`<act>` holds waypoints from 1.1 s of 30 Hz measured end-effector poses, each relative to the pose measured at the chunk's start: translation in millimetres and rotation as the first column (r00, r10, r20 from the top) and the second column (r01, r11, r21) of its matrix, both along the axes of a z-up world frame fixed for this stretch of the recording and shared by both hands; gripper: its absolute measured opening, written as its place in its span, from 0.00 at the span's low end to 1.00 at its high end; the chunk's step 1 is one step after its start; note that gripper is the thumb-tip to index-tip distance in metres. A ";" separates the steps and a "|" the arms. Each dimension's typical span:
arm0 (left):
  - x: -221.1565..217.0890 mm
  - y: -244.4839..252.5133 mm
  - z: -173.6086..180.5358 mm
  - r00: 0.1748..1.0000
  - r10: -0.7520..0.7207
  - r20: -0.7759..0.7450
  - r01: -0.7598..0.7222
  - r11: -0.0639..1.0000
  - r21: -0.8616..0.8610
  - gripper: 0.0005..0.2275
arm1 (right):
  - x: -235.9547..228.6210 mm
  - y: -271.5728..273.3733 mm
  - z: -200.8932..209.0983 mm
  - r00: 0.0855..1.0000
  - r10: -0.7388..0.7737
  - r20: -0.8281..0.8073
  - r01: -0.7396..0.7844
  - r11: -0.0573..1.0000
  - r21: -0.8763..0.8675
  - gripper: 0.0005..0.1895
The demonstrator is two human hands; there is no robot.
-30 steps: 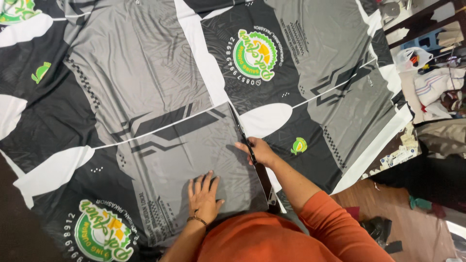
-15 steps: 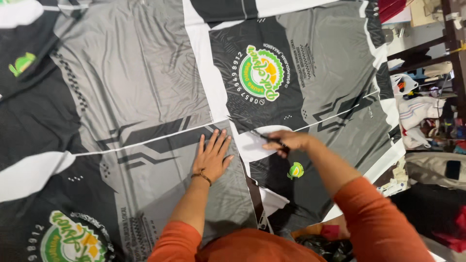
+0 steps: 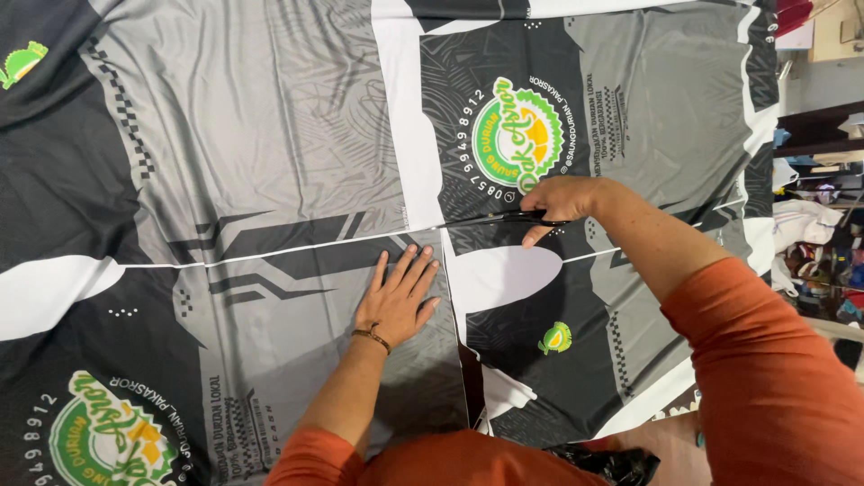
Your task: The person lays out a large piece of patterned fabric on a table and uses scissors to cut along a white paper template. They carefully follow the template's edges to shape the fabric, periodically adjusting the material to maintain alignment.
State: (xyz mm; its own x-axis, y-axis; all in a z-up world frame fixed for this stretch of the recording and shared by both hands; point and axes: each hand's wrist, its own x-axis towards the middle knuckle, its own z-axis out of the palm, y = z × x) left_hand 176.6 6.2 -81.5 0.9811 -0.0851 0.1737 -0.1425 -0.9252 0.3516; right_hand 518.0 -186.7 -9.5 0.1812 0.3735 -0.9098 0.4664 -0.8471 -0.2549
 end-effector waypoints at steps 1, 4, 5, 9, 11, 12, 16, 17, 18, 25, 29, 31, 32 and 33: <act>0.4 0.1 -0.3 1.000 0.001 -0.003 -0.001 1.000 0.000 0.26 | 2.0 0.7 -2.4 1.000 0.001 -0.003 -0.001 1.000 0.000 0.30; 0.5 0.1 -0.9 1.000 0.005 0.004 -0.005 1.000 -0.006 0.26 | 5.6 0.7 -11.3 1.000 0.020 -0.007 -0.020 1.000 -0.007 0.30; 0.7 -0.2 -0.9 1.000 0.007 0.005 -0.007 1.000 -0.008 0.26 | 6.4 -0.5 -15.2 0.998 0.054 0.009 -0.054 0.999 -0.003 0.31; 1.2 0.4 2.7 1.000 0.009 0.025 -0.008 1.000 -0.018 0.25 | 9.0 -7.4 -22.2 0.995 0.091 0.031 -0.089 0.995 -0.037 0.32; 2.2 0.8 2.8 0.999 0.011 0.030 -0.011 1.000 -0.019 0.25 | 6.3 -0.7 -17.7 0.996 0.091 0.023 -0.090 0.995 -0.035 0.33; 2.6 0.6 3.0 0.999 0.012 0.037 -0.011 1.000 -0.019 0.25 | 4.9 2.2 -15.1 0.996 0.089 0.017 -0.089 0.996 -0.033 0.33; 2.5 0.9 3.0 0.999 0.011 0.041 -0.010 1.000 -0.012 0.25 | -3.8 14.1 -8.2 0.994 0.105 0.011 -0.104 0.994 -0.035 0.32; 2.2 0.8 3.2 0.999 0.010 0.037 -0.010 1.000 -0.016 0.26 | -3.0 11.8 -13.0 0.992 0.121 0.018 -0.120 0.992 -0.038 0.33; 1.7 0.9 3.3 0.999 0.010 0.034 -0.009 1.000 -0.020 0.26 | -2.4 9.7 -17.8 0.990 0.137 0.026 -0.136 0.990 -0.040 0.33; 0.4 0.0 -2.6 0.998 0.010 0.057 -0.008 0.999 -0.034 0.26 | -16.6 26.8 -3.5 0.981 0.184 0.064 -0.181 0.982 -0.046 0.35; 1.5 0.5 -4.1 0.998 0.009 0.061 -0.007 1.000 -0.028 0.26 | -15.7 24.8 -19.7 0.979 0.199 0.048 -0.198 0.980 -0.019 0.33; 0.3 0.0 -5.1 0.998 0.021 0.055 -0.020 0.999 -0.029 0.26 | -16.6 23.4 -26.4 0.974 0.220 0.052 -0.220 0.975 -0.022 0.32; 0.2 0.0 -5.2 0.998 0.013 0.058 -0.011 0.999 -0.043 0.26 | -18.7 24.5 -26.1 0.981 0.187 0.059 -0.186 0.982 -0.025 0.31; 0.8 0.4 -5.7 0.998 0.002 0.064 0.001 0.998 -0.056 0.26 | -20.6 25.0 -25.3 0.986 0.151 0.069 -0.149 0.988 -0.028 0.30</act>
